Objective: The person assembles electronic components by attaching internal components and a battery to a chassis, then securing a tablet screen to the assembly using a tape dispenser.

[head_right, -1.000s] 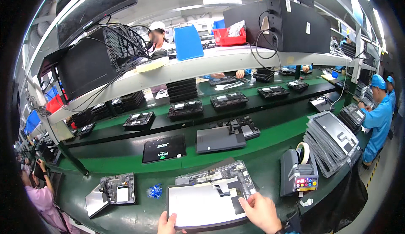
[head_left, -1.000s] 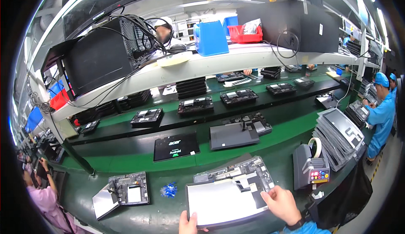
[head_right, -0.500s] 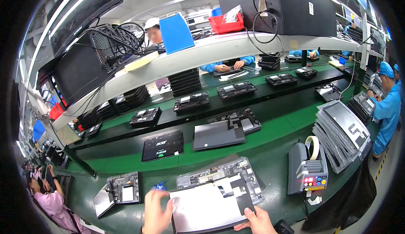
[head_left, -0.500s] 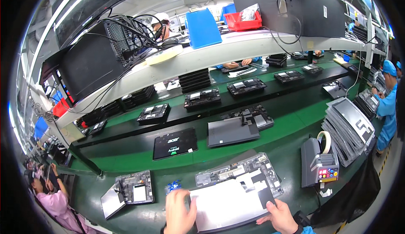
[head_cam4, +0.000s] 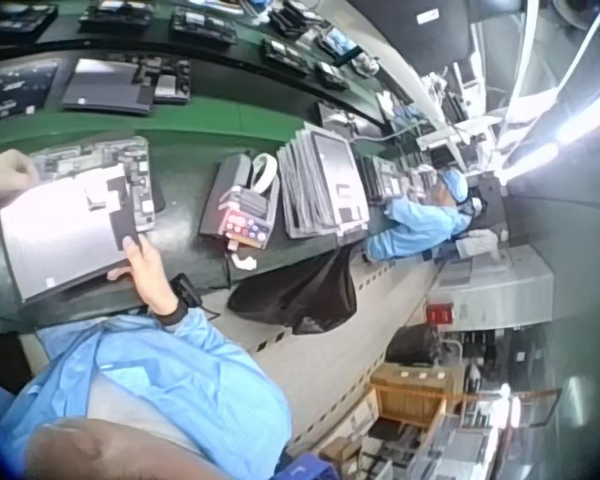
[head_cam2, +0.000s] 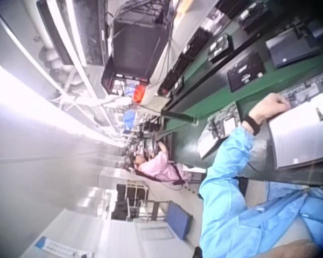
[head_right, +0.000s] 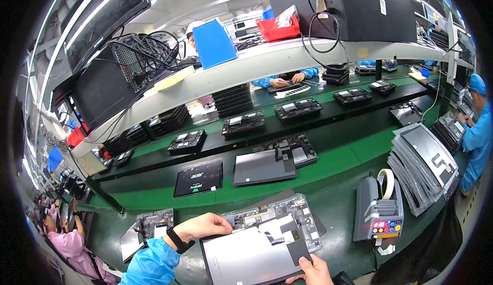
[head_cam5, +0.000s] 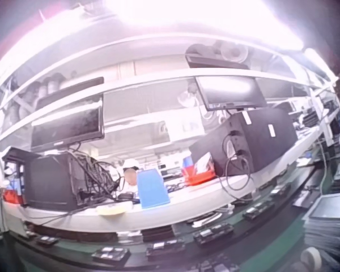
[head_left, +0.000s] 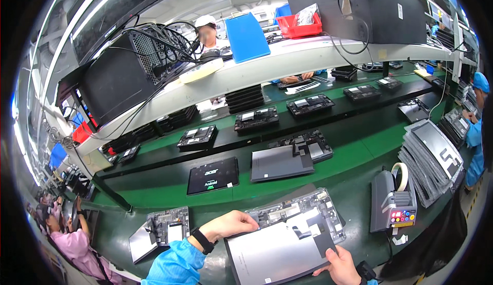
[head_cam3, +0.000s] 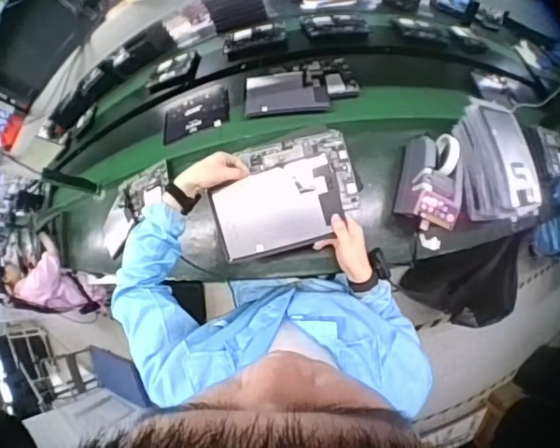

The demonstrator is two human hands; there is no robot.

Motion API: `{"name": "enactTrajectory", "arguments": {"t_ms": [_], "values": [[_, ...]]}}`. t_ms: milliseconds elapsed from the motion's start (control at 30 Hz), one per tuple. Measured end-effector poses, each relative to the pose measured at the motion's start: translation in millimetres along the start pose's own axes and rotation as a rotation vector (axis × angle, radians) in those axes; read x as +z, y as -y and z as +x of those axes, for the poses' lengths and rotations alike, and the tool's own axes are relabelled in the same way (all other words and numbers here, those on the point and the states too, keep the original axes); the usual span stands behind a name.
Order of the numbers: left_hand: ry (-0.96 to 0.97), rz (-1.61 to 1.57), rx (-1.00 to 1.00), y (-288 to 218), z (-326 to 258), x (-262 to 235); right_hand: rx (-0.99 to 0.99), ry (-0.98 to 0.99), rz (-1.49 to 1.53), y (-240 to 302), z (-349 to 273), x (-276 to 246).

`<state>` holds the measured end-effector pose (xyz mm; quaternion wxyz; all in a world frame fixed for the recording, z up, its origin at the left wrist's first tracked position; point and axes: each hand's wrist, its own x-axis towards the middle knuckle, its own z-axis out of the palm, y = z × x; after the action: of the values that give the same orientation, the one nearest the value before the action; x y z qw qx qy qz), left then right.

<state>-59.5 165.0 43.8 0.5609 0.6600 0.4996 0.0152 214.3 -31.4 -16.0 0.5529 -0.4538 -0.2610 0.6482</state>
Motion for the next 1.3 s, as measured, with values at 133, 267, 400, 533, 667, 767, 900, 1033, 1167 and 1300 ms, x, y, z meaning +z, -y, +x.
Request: {"name": "enactTrajectory", "arguments": {"t_ms": [133, 267, 400, 533, 667, 767, 900, 1033, 1167, 1300], "values": [[-0.048, -0.012, -0.036, -0.4, 0.1, 5.5, -0.013, -0.002, 0.005, -1.6, 2.1, -0.5], [-0.067, -0.101, 0.038, 7.8, -2.0, 7.4, -0.022, 0.027, -0.002, -2.7, 2.1, -3.1], [-0.043, -0.167, 0.014, 11.2, -3.6, 7.1, -0.009, 0.016, -0.006, -4.0, 3.9, -4.4], [-0.129, -0.09, 0.0, 9.7, -1.5, 14.9, -0.023, 0.016, 0.004, -3.2, 3.4, -3.8], [-0.357, 0.058, 0.134, 1.5, -8.1, 35.9, -0.025, 0.013, 0.012, -3.2, 3.3, -3.1], [-0.467, 0.149, 0.226, -1.6, -11.9, 43.8, -0.026, 0.012, 0.024, -4.4, 5.2, -4.9], [-0.495, 0.256, 0.31, 3.4, -13.2, 48.7, -0.016, 0.015, 0.004, -1.9, 3.5, -4.6], [-0.508, 0.284, 0.358, 1.9, -13.1, 52.2, 0.004, 0.002, -0.018, 0.5, 1.4, -3.6], [-0.571, 0.243, 0.339, 7.1, -8.0, 55.4, 0.027, 0.02, -0.042, 1.6, 5.2, -2.5], [-0.766, 0.136, 0.46, 1.8, -17.4, 19.6, 0.008, -0.041, -0.039, 7.7, 0.7, 2.5]]}}
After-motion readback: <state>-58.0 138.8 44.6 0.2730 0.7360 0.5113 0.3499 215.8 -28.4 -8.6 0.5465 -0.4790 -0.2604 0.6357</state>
